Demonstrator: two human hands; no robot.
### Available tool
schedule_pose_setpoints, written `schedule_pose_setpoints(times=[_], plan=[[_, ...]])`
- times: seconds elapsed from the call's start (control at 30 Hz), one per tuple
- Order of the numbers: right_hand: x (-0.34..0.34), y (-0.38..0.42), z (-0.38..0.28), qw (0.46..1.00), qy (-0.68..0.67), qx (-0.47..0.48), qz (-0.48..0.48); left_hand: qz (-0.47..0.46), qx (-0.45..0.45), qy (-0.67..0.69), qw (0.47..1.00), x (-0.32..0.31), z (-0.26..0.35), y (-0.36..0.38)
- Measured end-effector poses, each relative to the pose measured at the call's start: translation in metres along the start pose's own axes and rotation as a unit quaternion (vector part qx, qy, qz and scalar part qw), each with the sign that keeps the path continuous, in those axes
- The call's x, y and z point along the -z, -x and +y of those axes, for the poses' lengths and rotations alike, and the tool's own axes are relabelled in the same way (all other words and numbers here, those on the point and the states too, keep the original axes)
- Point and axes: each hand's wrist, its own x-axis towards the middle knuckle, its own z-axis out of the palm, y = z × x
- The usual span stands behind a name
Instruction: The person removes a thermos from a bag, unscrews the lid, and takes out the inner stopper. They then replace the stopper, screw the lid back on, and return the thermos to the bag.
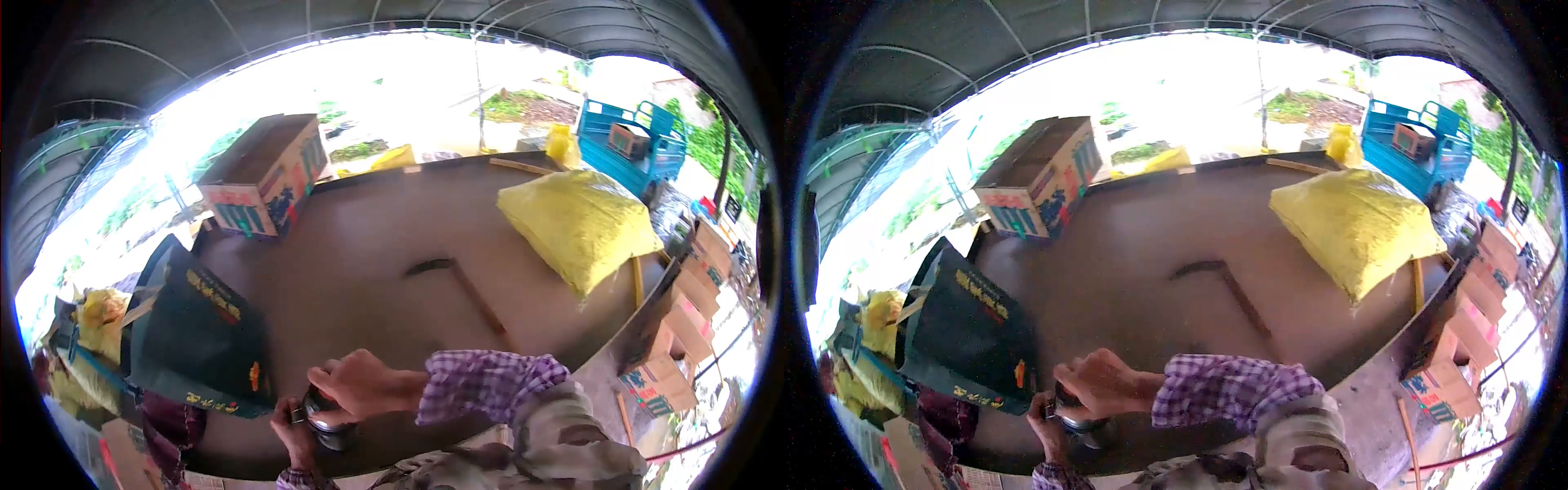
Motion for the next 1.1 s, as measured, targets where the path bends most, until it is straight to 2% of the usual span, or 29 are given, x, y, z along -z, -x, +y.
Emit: schedule_pose_setpoints(times=[0.03, 0.17, 0.2, 0.23, 0.27, 0.3, 0.33, 0.37, 0.4, 0.5, 0.57, 0.67, 0.7, 0.8, 0.93, 1.03, 1.1], plan=[[0.0, -0.001, -0.001, 0.999, -0.001, 0.031, -0.008, -0.021, 0.02, 0.066, 0.997, 0.002, -0.001, -0.001], [0.009, -0.009, 0.001, 0.989, -0.075, 0.127, -0.032, -0.117, 0.147, 0.13, 0.974, -0.004, 0.044, -0.007], [0.009, -0.01, 0.001, 0.981, -0.105, 0.156, -0.036, -0.083, 0.247, 0.265, 0.928, -0.004, 0.035, -0.01], [0.01, -0.009, 0.0, 0.983, -0.052, 0.155, -0.083, -0.215, 0.143, 0.121, 0.959, 0.017, -0.032, -0.022], [0.009, -0.007, -0.001, 0.981, -0.037, 0.172, -0.084, -0.211, 0.125, -0.03, 0.969, 0.012, 0.0, -0.018], [0.01, -0.009, -0.002, 0.976, -0.028, 0.198, -0.088, -0.216, 0.105, -0.005, 0.971, 0.008, 0.025, -0.015], [0.018, -0.013, -0.004, 0.968, -0.034, 0.223, -0.109, -0.225, 0.037, -0.083, 0.97, 0.007, 0.01, -0.021], [0.028, -0.02, -0.008, 0.961, -0.038, 0.243, -0.128, -0.263, 0.051, -0.021, 0.963, 0.006, 0.024, -0.025], [0.036, -0.027, -0.014, 0.953, -0.024, 0.251, -0.166, -0.302, -0.031, 0.005, 0.953, 0.006, -0.002, -0.037], [0.044, -0.04, -0.026, 0.941, 0.012, 0.234, -0.243, -0.275, -0.052, -0.004, 0.96, 0.002, -0.018, -0.044], [0.055, -0.042, -0.03, 0.939, 0.048, 0.179, -0.29, -0.253, -0.051, 0.016, 0.966, -0.001, -0.009, -0.039], [0.058, -0.044, -0.038, 0.975, 0.051, 0.103, -0.189, -0.136, -0.013, -0.041, 0.99, -0.003, 0.005, -0.027], [0.057, -0.043, -0.04, 0.982, 0.07, 0.06, -0.166, -0.093, -0.033, -0.031, 0.995, -0.006, 0.001, -0.023], [0.04, -0.036, -0.024, 0.958, 0.168, -0.044, -0.226, -0.043, -0.006, -0.054, 0.998, -0.016, 0.007, -0.007], [0.034, -0.032, -0.015, 0.97, 0.122, -0.035, -0.206, -0.029, 0.021, -0.082, 0.996, -0.021, 0.003, 0.003], [0.046, -0.034, -0.021, 0.966, 0.073, 0.01, -0.247, -0.037, 0.024, -0.075, 0.996, -0.016, 0.004, 0.004], [0.047, -0.033, -0.019, 0.968, 0.043, 0.074, -0.236, -0.028, 0.025, -0.082, 0.996, -0.015, 0.004, 0.001]])
